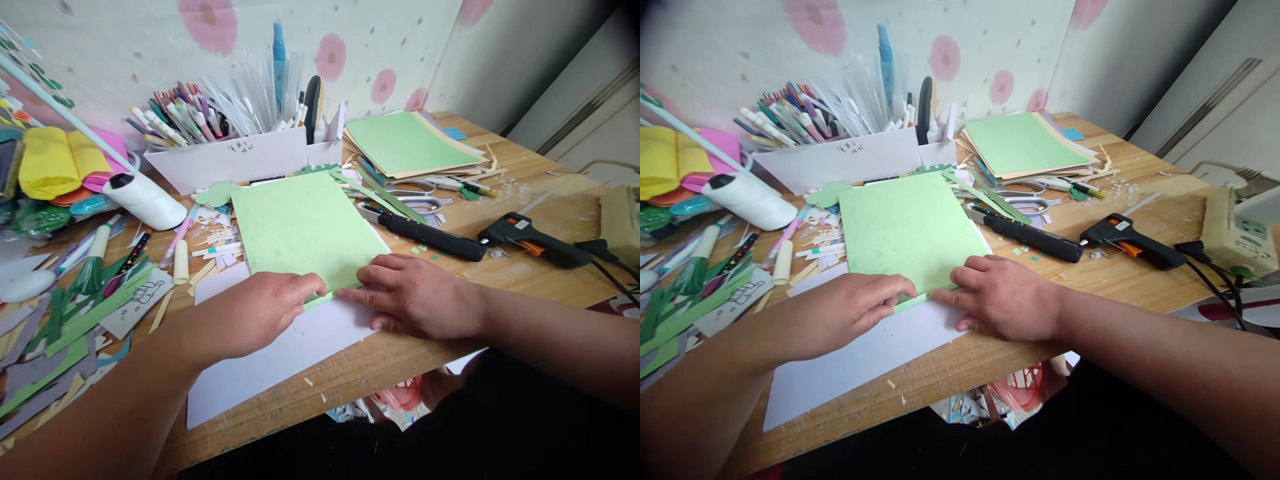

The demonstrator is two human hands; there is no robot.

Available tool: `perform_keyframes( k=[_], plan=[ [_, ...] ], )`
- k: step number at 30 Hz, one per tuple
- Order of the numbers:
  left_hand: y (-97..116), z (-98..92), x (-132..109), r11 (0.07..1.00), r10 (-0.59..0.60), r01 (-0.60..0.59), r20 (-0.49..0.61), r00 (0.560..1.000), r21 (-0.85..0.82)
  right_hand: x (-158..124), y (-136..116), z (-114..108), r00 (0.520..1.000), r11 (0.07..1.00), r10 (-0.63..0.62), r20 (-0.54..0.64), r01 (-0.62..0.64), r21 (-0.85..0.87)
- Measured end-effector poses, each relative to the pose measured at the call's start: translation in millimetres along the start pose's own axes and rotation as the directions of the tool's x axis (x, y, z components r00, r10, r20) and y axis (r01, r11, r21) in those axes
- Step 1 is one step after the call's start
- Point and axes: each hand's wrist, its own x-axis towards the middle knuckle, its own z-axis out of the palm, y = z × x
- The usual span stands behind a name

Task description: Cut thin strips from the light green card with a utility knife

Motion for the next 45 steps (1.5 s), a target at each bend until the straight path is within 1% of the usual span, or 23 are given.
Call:
perform_keyframes(
  k=[4,7,11,13,17,22,24,28,34,41,45],
  plan=[
    [-6.4,4.5,-2.0,0.998,0.059,-0.059,-0.034,0.998,0.009,2.8,-1.3,-1.4,0.999,1.0,0.004,0.035,-0.004,0.014],
    [-13.2,9.1,-5.1,0.997,0.076,-0.075,-0.071,0.995,0.012,5.1,-2.8,-3.0,0.998,0.998,0.036,0.059,-0.039,0.046],
    [-17.1,11.1,-10.6,0.995,0.102,-0.102,-0.083,0.991,0.01,6.7,-3.6,-3.6,0.996,0.996,0.048,0.076,-0.053,0.07],
    [-15.8,11.4,-12.7,0.995,0.098,-0.097,-0.08,0.992,0.018,7.3,-4.1,-3.3,0.996,0.996,0.05,0.076,-0.055,0.067],
    [-12.2,15.5,-18.8,0.996,0.049,-0.043,-0.071,0.996,0.083,8.6,-7.6,-3.1,0.994,0.996,0.086,0.068,-0.088,0.029],
    [-19.2,25.4,-31.8,0.985,0.049,-0.023,-0.146,0.988,0.173,8.5,-12.0,-5.0,0.993,0.995,0.104,0.052,-0.104,-0.003],
    [-24.4,27.2,-35.6,0.981,0.075,-0.043,-0.165,0.983,0.189,7.8,-12.5,-5.5,0.994,0.995,0.101,0.042,-0.101,-0.014],
    [-32.4,23.8,-38.7,0.97,0.159,-0.121,-0.171,0.972,0.212,7.4,-12.4,-5.4,0.995,0.995,0.094,0.044,-0.093,-0.03],
    [-36.5,12.3,-39.2,0.948,0.268,-0.248,-0.083,0.96,0.2,8.6,-10.0,-4.7,0.996,0.996,0.074,0.042,-0.071,-0.055],
    [-33.2,4.6,-47.8,0.937,0.265,-0.248,-0.036,0.964,0.246,8.3,-8.6,-7.0,0.996,0.997,0.048,0.068,-0.045,-0.055],
    [-23.6,1.8,-54.7,0.921,0.257,-0.227,-0.055,0.965,0.318,8.9,-10.8,-9.1,0.995,0.997,0.062,0.078,-0.058,-0.06]
  ],
)
